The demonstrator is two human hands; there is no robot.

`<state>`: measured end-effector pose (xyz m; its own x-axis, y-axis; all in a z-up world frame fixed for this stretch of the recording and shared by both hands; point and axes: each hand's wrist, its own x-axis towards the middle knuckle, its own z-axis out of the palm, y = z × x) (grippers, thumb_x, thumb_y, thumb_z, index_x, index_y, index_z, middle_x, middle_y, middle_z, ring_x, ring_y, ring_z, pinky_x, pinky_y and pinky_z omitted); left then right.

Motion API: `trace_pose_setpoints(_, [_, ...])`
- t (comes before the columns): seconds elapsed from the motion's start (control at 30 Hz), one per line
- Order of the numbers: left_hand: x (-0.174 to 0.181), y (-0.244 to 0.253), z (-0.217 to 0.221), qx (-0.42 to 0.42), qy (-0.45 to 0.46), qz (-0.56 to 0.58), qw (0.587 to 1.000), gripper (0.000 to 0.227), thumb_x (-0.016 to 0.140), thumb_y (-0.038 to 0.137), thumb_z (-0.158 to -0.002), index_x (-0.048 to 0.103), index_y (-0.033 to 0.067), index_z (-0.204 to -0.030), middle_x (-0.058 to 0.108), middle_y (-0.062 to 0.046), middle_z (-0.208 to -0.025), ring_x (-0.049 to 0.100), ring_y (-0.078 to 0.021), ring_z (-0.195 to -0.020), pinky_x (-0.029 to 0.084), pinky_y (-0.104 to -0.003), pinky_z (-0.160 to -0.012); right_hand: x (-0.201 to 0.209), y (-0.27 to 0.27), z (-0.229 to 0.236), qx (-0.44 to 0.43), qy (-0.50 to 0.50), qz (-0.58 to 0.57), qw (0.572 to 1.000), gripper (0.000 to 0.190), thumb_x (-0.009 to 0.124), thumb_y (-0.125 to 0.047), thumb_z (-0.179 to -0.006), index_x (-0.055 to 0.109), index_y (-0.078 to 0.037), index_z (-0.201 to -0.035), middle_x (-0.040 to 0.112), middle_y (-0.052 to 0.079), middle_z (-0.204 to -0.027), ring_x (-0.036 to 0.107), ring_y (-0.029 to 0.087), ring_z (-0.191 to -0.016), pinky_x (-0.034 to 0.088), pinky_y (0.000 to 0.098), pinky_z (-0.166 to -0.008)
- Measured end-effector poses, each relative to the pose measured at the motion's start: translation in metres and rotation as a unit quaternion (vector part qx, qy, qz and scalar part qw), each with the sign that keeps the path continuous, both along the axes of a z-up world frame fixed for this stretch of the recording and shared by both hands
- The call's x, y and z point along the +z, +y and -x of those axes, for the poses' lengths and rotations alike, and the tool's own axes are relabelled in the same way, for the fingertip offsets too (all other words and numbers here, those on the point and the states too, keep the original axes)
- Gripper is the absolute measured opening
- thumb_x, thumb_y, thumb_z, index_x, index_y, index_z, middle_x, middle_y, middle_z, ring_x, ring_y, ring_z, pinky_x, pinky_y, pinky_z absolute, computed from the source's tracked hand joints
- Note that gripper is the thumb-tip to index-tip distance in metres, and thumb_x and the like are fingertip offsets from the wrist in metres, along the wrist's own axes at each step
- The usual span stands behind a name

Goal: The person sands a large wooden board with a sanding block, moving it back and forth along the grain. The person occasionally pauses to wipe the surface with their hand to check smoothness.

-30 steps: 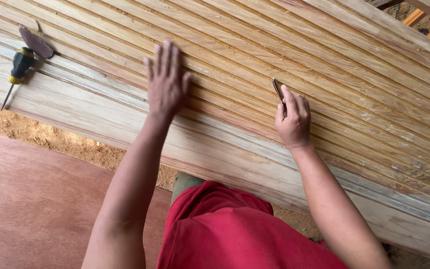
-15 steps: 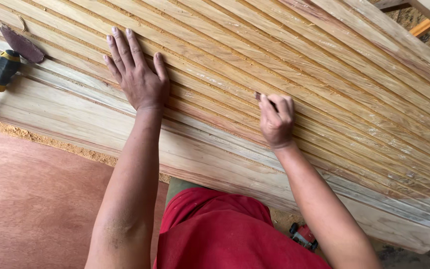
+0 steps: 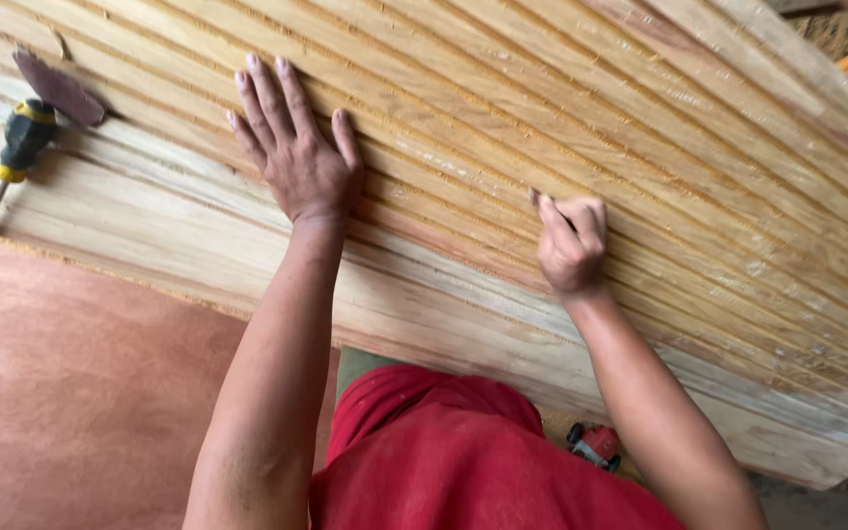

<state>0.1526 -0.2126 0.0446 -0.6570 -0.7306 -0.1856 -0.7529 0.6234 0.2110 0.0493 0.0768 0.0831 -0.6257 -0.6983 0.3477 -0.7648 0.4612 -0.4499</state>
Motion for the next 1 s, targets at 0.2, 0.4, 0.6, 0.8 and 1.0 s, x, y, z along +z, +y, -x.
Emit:
trace_pose_setpoints(0.2, [0.002,-0.001,0.005,-0.005,0.003,0.013,1.000,0.075,0.053,0.048,-0.105,0.028,0.0084,-0.164,0.020,-0.017,-0.171,0.015,-0.0347,-0.159,0.008,-0.055,-0.130,-0.040,-0.087,-0.014,0.036,-0.024,0.009,0.999,0.029,0.067,0.014,-0.086,0.073,0.005,-0.113,0.060,0.013,-0.090,0.059,0.032,-0.089,0.051,0.0421,-0.082])
trace_pose_setpoints(0.4, [0.009,-0.008,0.012,0.003,-0.066,-0.015,0.998,0.073,0.036,0.054,-0.109,0.021,0.0121,-0.166,0.015,-0.015,-0.173,0.012,-0.0325,-0.161,0.004,-0.052,-0.130,-0.026,0.012,0.008,0.039,-0.016,-0.042,0.998,0.012,0.073,0.012,-0.093,0.072,0.004,-0.102,0.057,0.011,-0.082,0.056,0.030,-0.079,0.047,0.0431,-0.070])
trace_pose_setpoints(0.6, [0.014,-0.012,0.014,0.007,-0.130,-0.044,0.990,0.076,0.021,0.058,-0.109,0.015,0.0114,-0.168,0.009,-0.015,-0.174,0.008,-0.0311,-0.162,0.000,-0.049,-0.129,0.012,0.123,0.030,-0.124,-0.036,-0.119,0.984,0.013,0.063,0.008,-0.099,0.069,0.001,-0.109,0.058,0.016,-0.101,0.060,0.035,-0.094,0.050,0.0449,-0.082])
trace_pose_setpoints(0.8, [0.021,-0.001,0.011,0.000,-0.039,-0.028,0.999,0.073,0.039,0.051,-0.111,0.024,0.0083,-0.168,0.015,-0.018,-0.174,0.012,-0.0344,-0.162,0.006,-0.053,-0.131,-0.021,0.110,0.053,-0.101,-0.007,-0.098,0.990,0.015,0.066,0.005,-0.097,0.068,0.000,-0.110,0.058,0.015,-0.104,0.058,0.033,-0.097,0.050,0.0448,-0.085])
trace_pose_setpoints(1.0, [0.015,0.001,0.006,-0.010,-0.029,0.001,1.000,0.072,0.045,0.050,-0.114,0.026,0.0073,-0.169,0.017,-0.019,-0.175,0.014,-0.0352,-0.163,0.008,-0.054,-0.132,-0.020,0.086,0.064,-0.071,-0.017,-0.087,0.994,0.015,0.071,0.003,-0.096,0.069,-0.001,-0.111,0.058,0.014,-0.103,0.057,0.033,-0.096,0.048,0.0459,-0.087])
